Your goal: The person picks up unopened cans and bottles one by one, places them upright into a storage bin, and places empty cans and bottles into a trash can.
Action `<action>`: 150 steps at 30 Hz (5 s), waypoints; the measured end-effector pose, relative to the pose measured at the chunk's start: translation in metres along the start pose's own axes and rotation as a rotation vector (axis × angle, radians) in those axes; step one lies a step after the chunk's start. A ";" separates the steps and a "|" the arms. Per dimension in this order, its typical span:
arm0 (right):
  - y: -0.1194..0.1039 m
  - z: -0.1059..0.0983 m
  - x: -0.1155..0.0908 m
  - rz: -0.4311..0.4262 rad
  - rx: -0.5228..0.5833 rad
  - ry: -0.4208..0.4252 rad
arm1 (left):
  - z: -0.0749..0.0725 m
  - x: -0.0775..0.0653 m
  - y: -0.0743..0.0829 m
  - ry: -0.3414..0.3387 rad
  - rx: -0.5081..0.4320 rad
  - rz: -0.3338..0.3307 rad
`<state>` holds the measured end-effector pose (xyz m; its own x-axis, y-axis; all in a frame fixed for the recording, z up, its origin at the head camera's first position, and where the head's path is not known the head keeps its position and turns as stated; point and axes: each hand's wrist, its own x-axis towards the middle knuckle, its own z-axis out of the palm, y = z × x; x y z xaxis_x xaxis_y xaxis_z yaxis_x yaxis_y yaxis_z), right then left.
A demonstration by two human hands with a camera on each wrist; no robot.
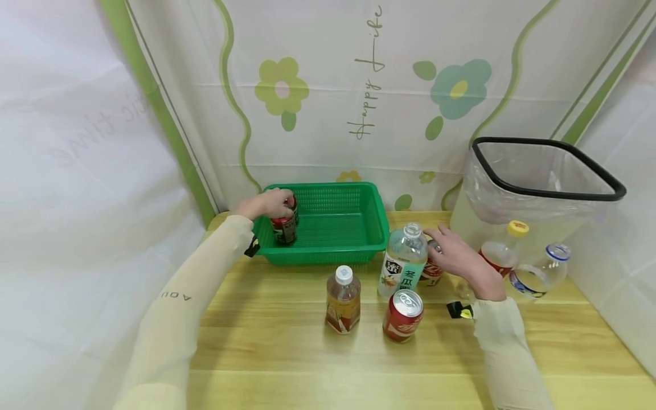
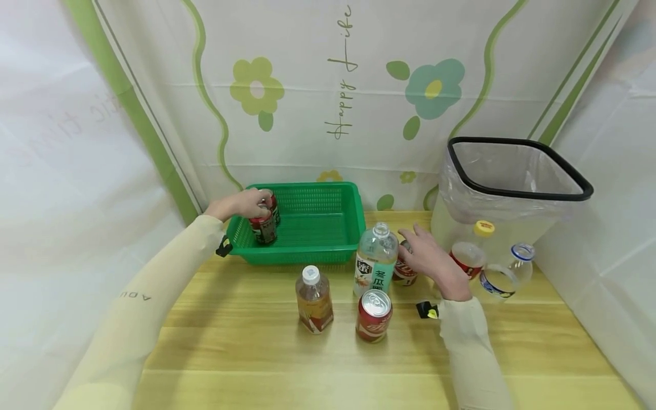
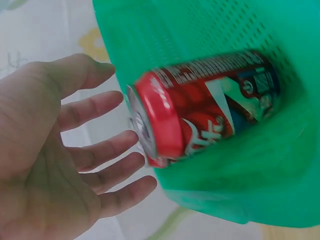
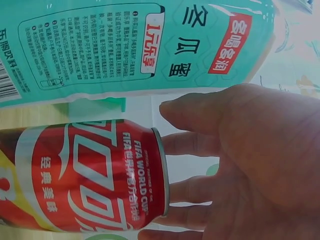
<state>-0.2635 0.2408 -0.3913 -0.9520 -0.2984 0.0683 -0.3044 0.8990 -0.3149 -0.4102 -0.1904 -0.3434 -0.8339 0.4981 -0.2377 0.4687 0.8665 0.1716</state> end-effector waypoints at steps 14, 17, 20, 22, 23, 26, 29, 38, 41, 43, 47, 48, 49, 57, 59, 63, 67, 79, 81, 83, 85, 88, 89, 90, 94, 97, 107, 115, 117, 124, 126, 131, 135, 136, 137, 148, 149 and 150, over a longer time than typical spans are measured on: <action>-0.003 -0.010 -0.003 -0.078 -0.023 0.037 | -0.024 -0.051 0.074 0.268 -0.094 0.306; -0.002 -0.009 -0.001 -0.089 -0.033 0.039 | -0.027 -0.066 0.097 0.331 -0.108 0.396; -0.002 -0.007 0.001 -0.098 -0.038 0.040 | -0.026 -0.077 0.120 0.368 -0.102 0.494; -0.003 -0.008 0.001 -0.099 -0.030 0.038 | -0.024 -0.083 0.134 0.393 -0.088 0.561; -0.003 -0.008 0.001 -0.099 -0.024 0.038 | -0.023 -0.086 0.141 0.401 -0.085 0.590; -0.005 -0.010 0.001 -0.097 -0.010 0.035 | -0.020 -0.093 0.159 0.408 -0.062 0.653; -0.005 -0.013 0.000 -0.094 -0.004 0.034 | -0.017 -0.097 0.174 0.379 -0.037 0.682; -0.008 -0.011 0.000 -0.108 -0.004 0.018 | -0.010 -0.104 0.197 0.317 0.006 0.693; -0.008 -0.011 -0.001 -0.099 -0.004 0.016 | -0.008 -0.107 0.204 0.298 0.007 0.682; -0.008 -0.012 -0.001 -0.096 -0.004 0.018 | -0.006 -0.110 0.209 0.279 0.008 0.678; -0.009 -0.013 0.000 -0.095 0.005 0.021 | 0.000 -0.112 0.221 0.262 0.038 0.687; -0.009 -0.014 0.001 -0.093 0.009 0.020 | 0.002 -0.112 0.223 0.256 0.041 0.690; -0.009 -0.014 0.001 -0.091 0.014 0.018 | 0.005 -0.112 0.226 0.257 0.048 0.698; -0.005 -0.019 0.001 -0.092 0.030 0.005 | 0.030 -0.106 0.249 0.265 0.106 0.747; -0.005 -0.021 0.000 -0.081 0.027 0.004 | 0.037 -0.103 0.255 0.256 0.128 0.739; -0.005 -0.022 -0.003 -0.060 0.018 0.007 | 0.052 -0.097 0.263 0.245 0.161 0.706; -0.006 -0.022 -0.005 -0.069 0.011 0.010 | 0.063 -0.092 0.266 0.248 0.177 0.677; -0.008 -0.022 -0.008 -0.098 -0.002 0.033 | 0.084 -0.076 0.279 0.075 0.296 0.551; -0.008 -0.022 -0.008 -0.097 0.002 0.033 | 0.086 -0.074 0.282 0.058 0.312 0.548; -0.008 -0.022 -0.007 -0.092 0.003 0.030 | 0.087 -0.073 0.284 0.042 0.318 0.539; -0.008 -0.022 -0.007 -0.083 0.004 0.023 | 0.089 -0.072 0.285 0.024 0.318 0.529; -0.008 -0.021 -0.006 -0.081 0.006 0.018 | 0.091 -0.071 0.286 0.028 0.337 0.528; -0.008 -0.021 -0.006 -0.082 0.008 0.017 | 0.091 -0.071 0.286 0.035 0.346 0.531; -0.008 -0.021 -0.006 -0.084 0.007 0.017 | 0.092 -0.070 0.286 0.039 0.354 0.531; -0.007 -0.020 -0.006 -0.092 0.011 0.019 | 0.092 -0.067 0.288 0.085 0.398 0.571; -0.006 -0.019 -0.006 -0.088 0.012 0.026 | 0.091 -0.064 0.290 0.100 0.417 0.594; -0.005 -0.014 -0.003 -0.097 0.017 0.032 | 0.085 -0.065 0.295 -0.011 0.410 0.559; -0.004 -0.016 -0.003 -0.081 0.017 0.018 | 0.082 -0.067 0.292 -0.017 0.424 0.606; -0.004 -0.015 -0.003 -0.080 0.017 0.016 | 0.080 -0.067 0.292 -0.011 0.427 0.627; -0.002 -0.014 -0.001 -0.086 0.015 0.018 | 0.069 -0.073 0.293 -0.003 0.457 0.643; -0.002 -0.014 -0.001 -0.089 0.015 0.017 | 0.063 -0.075 0.293 -0.001 0.482 0.654; -0.001 -0.013 0.000 -0.093 0.015 0.018 | 0.048 -0.082 0.293 -0.022 0.494 0.660; -0.003 -0.013 0.002 -0.111 0.009 0.029 | 0.034 -0.085 0.291 -0.039 0.464 0.631; -0.003 -0.014 0.002 -0.117 0.011 0.030 | 0.030 -0.086 0.291 -0.041 0.459 0.630; -0.003 -0.014 0.003 -0.120 0.009 0.031 | 0.026 -0.086 0.291 -0.045 0.449 0.630; -0.002 -0.018 0.000 -0.104 0.047 -0.005 | -0.032 -0.097 0.294 -0.042 0.392 0.691; -0.001 -0.018 0.000 -0.109 0.046 0.004 | -0.037 -0.098 0.294 -0.041 0.386 0.689; -0.001 -0.017 0.000 -0.119 0.042 0.013 | -0.042 -0.099 0.294 -0.041 0.389 0.682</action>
<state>-0.2642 0.2453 -0.3747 -0.9098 -0.3974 0.1195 -0.4134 0.8433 -0.3433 -0.2019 0.0134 -0.2290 -0.3175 0.9182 -0.2368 0.9479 0.3140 -0.0531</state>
